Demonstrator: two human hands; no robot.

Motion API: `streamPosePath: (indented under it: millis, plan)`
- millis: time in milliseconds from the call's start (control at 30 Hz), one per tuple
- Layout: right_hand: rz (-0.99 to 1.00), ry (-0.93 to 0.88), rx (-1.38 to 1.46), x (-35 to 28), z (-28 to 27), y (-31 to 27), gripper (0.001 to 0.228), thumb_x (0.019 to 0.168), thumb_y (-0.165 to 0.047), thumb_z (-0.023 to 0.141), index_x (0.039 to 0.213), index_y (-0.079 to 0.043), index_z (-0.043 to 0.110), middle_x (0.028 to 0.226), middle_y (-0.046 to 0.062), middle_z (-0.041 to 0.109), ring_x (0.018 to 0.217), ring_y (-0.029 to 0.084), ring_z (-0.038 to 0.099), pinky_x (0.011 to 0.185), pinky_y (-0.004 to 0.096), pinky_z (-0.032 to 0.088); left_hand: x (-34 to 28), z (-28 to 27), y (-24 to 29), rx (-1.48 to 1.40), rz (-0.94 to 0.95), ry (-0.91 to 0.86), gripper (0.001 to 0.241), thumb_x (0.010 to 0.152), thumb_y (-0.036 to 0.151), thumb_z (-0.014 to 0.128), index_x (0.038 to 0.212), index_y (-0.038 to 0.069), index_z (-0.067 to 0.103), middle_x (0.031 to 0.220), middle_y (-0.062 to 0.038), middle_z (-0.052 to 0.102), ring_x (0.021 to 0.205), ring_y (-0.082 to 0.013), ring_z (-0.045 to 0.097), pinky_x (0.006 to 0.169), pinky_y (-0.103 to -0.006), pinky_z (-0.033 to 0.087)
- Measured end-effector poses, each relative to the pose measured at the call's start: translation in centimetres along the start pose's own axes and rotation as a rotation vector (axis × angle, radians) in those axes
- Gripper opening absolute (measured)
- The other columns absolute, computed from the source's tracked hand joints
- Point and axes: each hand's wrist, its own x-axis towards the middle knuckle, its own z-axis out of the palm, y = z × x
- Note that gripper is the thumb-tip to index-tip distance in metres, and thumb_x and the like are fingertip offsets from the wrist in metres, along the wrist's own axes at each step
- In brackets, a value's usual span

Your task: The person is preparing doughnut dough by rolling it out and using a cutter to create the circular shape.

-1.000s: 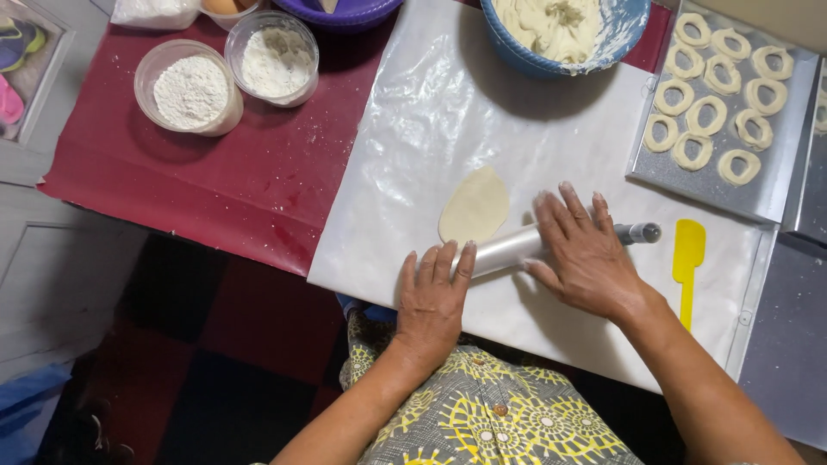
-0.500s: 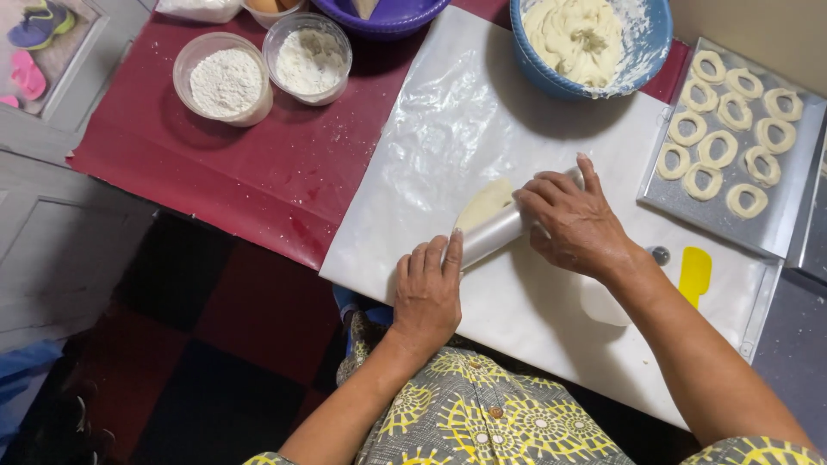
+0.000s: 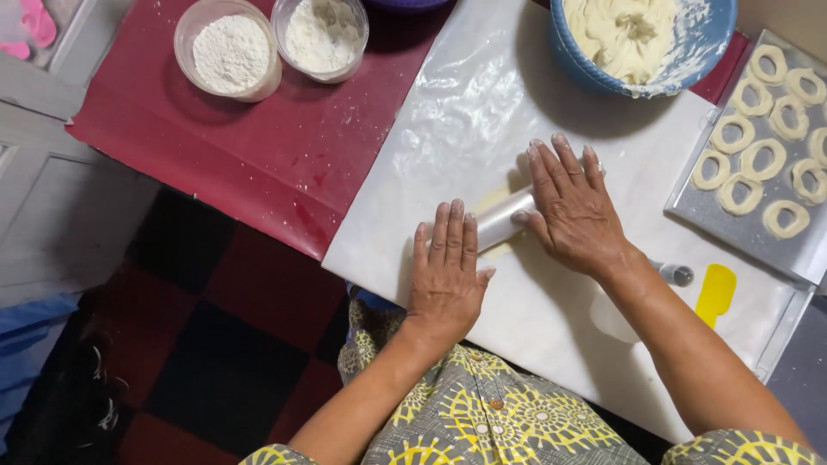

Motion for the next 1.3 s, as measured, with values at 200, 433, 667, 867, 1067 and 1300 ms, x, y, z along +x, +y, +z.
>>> streamPosePath:
  millis: [200, 433, 667, 867, 1067, 1300]
  plan:
    - [0.000, -0.017, 0.008, 3.7, -0.3, 0.6, 0.077, 0.105, -0.052, 0.035, 0.160, 0.002, 0.026, 0.168, 0.022, 0.025, 0.158, 0.035, 0.012, 0.128, 0.053, 0.003, 3.0, -1.2, -1.4, -0.015, -0.073, 0.015, 0.084, 0.097, 0.043, 0.057, 0.156, -0.009, 0.027, 0.166, -0.028, 0.020, 0.157, -0.0401, 0.015, 0.124, -0.0631, 0.008]
    - [0.002, -0.029, 0.014, 7.7, 0.7, 1.1, 0.073, 0.106, -0.051, 0.028, 0.161, -0.004, 0.027, 0.168, 0.018, 0.024, 0.157, 0.033, 0.010, 0.126, 0.053, 0.000, 4.9, -1.3, -3.6, 0.056, -0.114, 0.044, 0.078, 0.102, 0.042, 0.051, 0.158, -0.006, 0.026, 0.167, -0.025, 0.022, 0.157, -0.0357, 0.018, 0.124, -0.0657, 0.005]
    - [0.006, -0.095, 0.020, 12.2, 0.6, 0.8, 0.069, 0.106, -0.050, 0.026, 0.163, -0.012, 0.024, 0.168, 0.015, 0.022, 0.157, 0.031, 0.009, 0.125, 0.054, 0.002, 7.2, -2.0, -6.3, 0.090, -0.156, 0.049, 0.073, 0.106, 0.048, 0.039, 0.161, 0.001, 0.026, 0.169, -0.017, 0.022, 0.157, -0.0308, 0.016, 0.121, -0.0703, -0.001]
    - [0.058, -0.158, 0.028, 15.1, -0.3, -0.1, 0.068, 0.104, -0.053, 0.027, 0.162, -0.018, 0.024, 0.167, 0.013, 0.023, 0.155, 0.030, 0.012, 0.124, 0.054, 0.006, 8.7, -2.1, -8.4, 0.078, -0.179, 0.070, 0.069, 0.106, 0.050, 0.035, 0.160, 0.007, 0.028, 0.169, -0.017, 0.020, 0.156, -0.0330, 0.014, 0.119, -0.0697, -0.002]
    - [0.129, 0.191, 0.086, 17.0, 0.2, 0.3, 0.057, 0.110, -0.042, 0.042, 0.153, -0.005, 0.045, 0.137, 0.023, 0.057, 0.134, 0.038, 0.048, 0.112, 0.060, 0.029, 10.3, -2.5, -10.1, 0.083, -0.144, 0.257, 0.056, 0.108, 0.048, 0.042, 0.143, 0.003, 0.048, 0.148, -0.018, 0.047, 0.139, -0.0341, 0.041, 0.112, -0.0591, 0.027]
    - [0.096, 0.294, 0.210, 13.3, -2.9, 1.3, 0.031, 0.112, -0.028, 0.049, 0.119, -0.007, 0.070, 0.101, 0.016, 0.073, 0.102, 0.032, 0.067, 0.120, 0.054, 0.039, 11.6, -3.6, -12.6, -0.081, 0.183, 0.211, 0.040, 0.101, 0.045, 0.070, 0.110, 0.008, 0.061, 0.102, -0.007, 0.063, 0.095, -0.0224, 0.065, 0.081, -0.0393, 0.059]
